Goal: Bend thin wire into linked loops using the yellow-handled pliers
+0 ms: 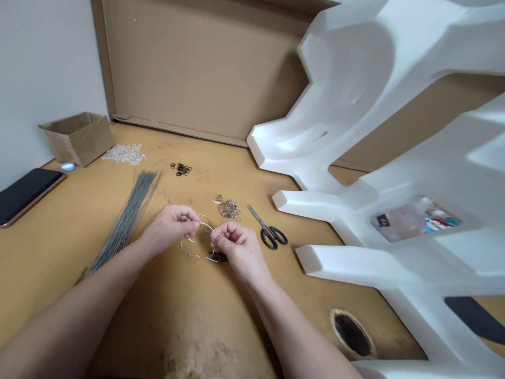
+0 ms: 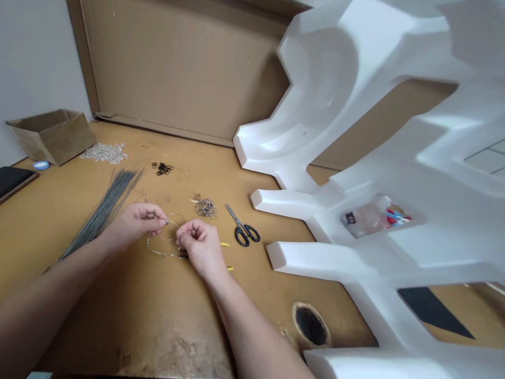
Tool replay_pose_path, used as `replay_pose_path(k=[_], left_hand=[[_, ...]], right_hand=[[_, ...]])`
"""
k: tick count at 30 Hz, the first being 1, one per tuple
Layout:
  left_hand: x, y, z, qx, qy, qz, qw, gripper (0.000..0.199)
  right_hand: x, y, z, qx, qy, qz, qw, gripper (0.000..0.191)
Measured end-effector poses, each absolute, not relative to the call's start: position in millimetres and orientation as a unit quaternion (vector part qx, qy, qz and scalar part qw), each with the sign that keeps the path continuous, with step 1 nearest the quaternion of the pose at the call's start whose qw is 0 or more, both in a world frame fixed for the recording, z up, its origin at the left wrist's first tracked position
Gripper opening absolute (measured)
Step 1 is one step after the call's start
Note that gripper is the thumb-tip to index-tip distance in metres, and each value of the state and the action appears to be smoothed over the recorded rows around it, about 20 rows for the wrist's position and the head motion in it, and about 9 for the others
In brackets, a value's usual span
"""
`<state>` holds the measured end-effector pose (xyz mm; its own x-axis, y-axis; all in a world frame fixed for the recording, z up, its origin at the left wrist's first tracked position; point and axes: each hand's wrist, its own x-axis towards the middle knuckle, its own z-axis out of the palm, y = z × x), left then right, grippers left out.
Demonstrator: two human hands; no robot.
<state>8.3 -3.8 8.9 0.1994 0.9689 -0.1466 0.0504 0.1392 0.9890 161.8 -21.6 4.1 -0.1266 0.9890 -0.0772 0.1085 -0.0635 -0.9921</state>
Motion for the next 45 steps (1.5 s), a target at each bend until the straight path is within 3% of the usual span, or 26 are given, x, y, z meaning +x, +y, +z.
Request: replay_pose_path(k=[5, 20, 26, 32, 45], left_hand=[[10, -5, 11, 0.555, 0.485, 0.412, 0.535, 0.006], [10, -5, 9, 0.539, 0.503, 0.397, 0.546, 0.014], [14, -8, 6, 0.54, 0.502, 0.388, 0.553, 0.011], [17, -9, 7, 0.551, 0.482, 0.365, 0.575, 0.007], [22, -15, 2, 0.608, 0.523, 0.382, 0.459, 0.009]], right_hand=[[161, -21, 4, -0.501, -0.526, 0.533, 0.433, 0.014], [165, -22, 8, -0.505, -0.567, 0.51, 0.404, 0.014], [160, -23, 5, -0.501, -0.659, 0.345, 0.442, 0.007], [162, -24, 1, -0.462, -0.758, 0.165, 0.431, 0.016], [163, -26, 1, -0.485, -0.733, 0.187, 0.438, 0.021]])
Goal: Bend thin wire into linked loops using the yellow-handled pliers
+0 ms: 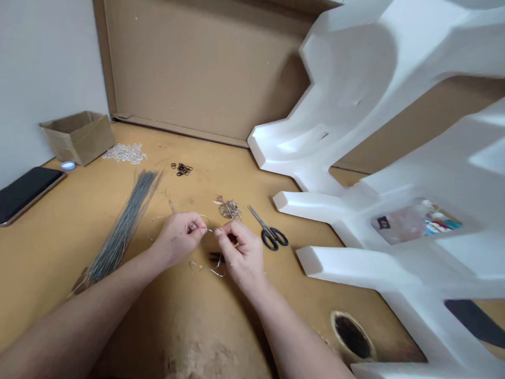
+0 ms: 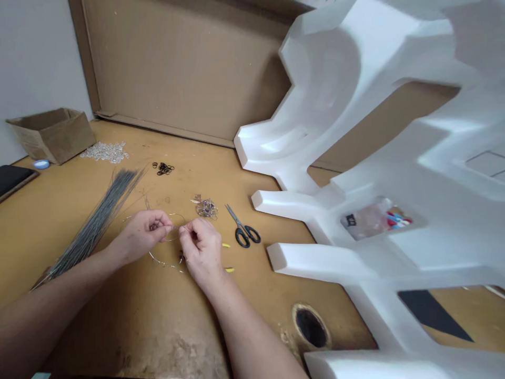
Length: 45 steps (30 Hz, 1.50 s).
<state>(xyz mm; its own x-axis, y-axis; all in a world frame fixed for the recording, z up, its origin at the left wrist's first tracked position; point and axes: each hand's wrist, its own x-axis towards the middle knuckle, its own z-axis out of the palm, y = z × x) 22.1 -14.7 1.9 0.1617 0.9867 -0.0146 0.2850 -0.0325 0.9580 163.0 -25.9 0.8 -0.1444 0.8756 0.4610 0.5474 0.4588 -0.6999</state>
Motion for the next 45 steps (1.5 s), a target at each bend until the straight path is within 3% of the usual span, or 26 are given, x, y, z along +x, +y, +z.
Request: replay_pose_path(k=[5, 20, 36, 45], left_hand=[[23, -13, -2, 0.629, 0.534, 0.354, 0.441, 0.009], [29, -20, -4, 0.706, 0.566, 0.297, 0.305, 0.01], [29, -20, -4, 0.719, 0.576, 0.269, 0.28, 0.01], [27, -17, -6, 0.706, 0.555, 0.301, 0.322, 0.01]], right_hand=[[163, -22, -1, -0.478, -0.756, 0.197, 0.401, 0.005], [163, -23, 3, -0.496, -0.796, 0.174, 0.302, 0.012], [164, -22, 4, -0.509, -0.796, 0.175, 0.275, 0.012], [165, -22, 10, -0.534, -0.731, 0.3, 0.301, 0.014]])
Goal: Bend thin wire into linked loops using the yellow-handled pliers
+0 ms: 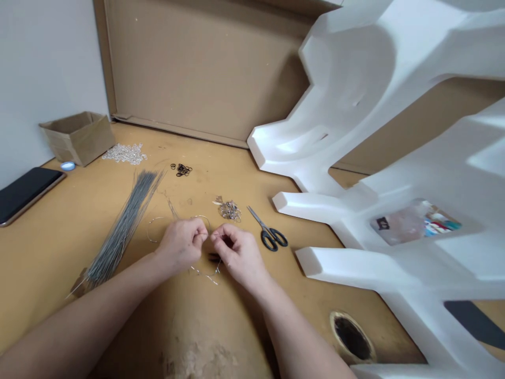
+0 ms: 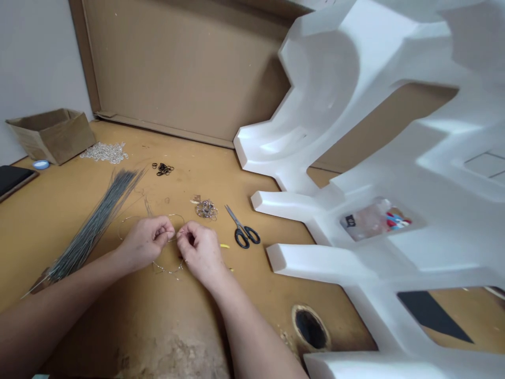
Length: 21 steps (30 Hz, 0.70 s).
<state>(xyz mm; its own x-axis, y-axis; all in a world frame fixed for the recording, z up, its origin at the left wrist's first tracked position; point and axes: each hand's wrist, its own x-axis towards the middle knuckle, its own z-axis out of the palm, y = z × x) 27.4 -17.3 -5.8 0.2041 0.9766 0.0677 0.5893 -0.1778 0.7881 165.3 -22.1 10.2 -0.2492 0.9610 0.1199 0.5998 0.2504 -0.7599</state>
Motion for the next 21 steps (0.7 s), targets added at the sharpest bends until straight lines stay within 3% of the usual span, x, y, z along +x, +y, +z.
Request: replay_pose_path(k=[7, 14, 21], left_hand=[[22, -11, -11, 0.66, 0.548, 0.335, 0.39, 0.01], [15, -4, -7, 0.579, 0.581, 0.389, 0.418, 0.01], [10, -1, -11, 0.608, 0.569, 0.39, 0.394, 0.01]], right_hand=[[179, -12, 14, -0.505, -0.681, 0.468, 0.249, 0.03], [184, -13, 15, -0.497, -0.668, 0.527, 0.17, 0.024], [184, -12, 17, -0.476, -0.61, 0.593, 0.222, 0.026]])
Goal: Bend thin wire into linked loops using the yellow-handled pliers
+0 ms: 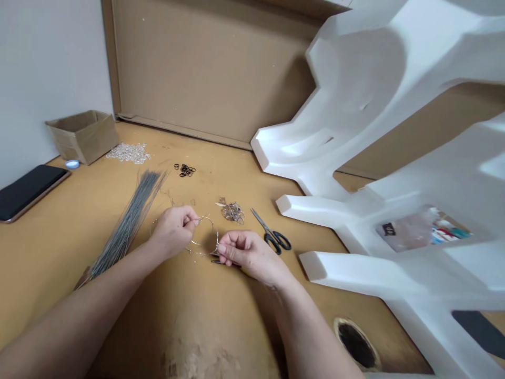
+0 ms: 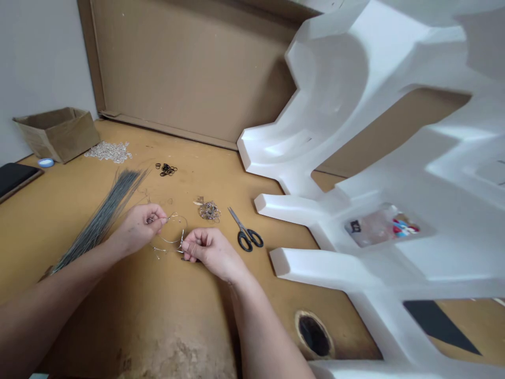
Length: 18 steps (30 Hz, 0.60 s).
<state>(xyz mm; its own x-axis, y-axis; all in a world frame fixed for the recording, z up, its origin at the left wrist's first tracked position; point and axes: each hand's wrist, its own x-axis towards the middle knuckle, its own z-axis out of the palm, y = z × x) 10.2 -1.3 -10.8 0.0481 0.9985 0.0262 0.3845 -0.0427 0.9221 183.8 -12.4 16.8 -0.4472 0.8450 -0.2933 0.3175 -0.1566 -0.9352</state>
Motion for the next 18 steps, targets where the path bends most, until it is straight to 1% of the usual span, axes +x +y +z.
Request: replay_pose_path(k=[7, 12, 18], left_hand=[[9.3, -2.9, -7.8, 0.636, 0.556, 0.383, 0.373, 0.011], [8.0, -2.9, -7.3, 0.656, 0.548, 0.388, 0.345, 0.011], [6.7, -1.3, -5.1, 0.658, 0.556, 0.38, 0.338, 0.011]], right_hand=[[183.3, -13.6, 18.1, -0.486, -0.549, 0.621, 0.276, 0.024], [180.2, -14.2, 18.3, -0.497, -0.532, 0.626, 0.28, 0.023], [176.1, -16.3, 17.8, -0.489, -0.558, 0.604, 0.291, 0.03]])
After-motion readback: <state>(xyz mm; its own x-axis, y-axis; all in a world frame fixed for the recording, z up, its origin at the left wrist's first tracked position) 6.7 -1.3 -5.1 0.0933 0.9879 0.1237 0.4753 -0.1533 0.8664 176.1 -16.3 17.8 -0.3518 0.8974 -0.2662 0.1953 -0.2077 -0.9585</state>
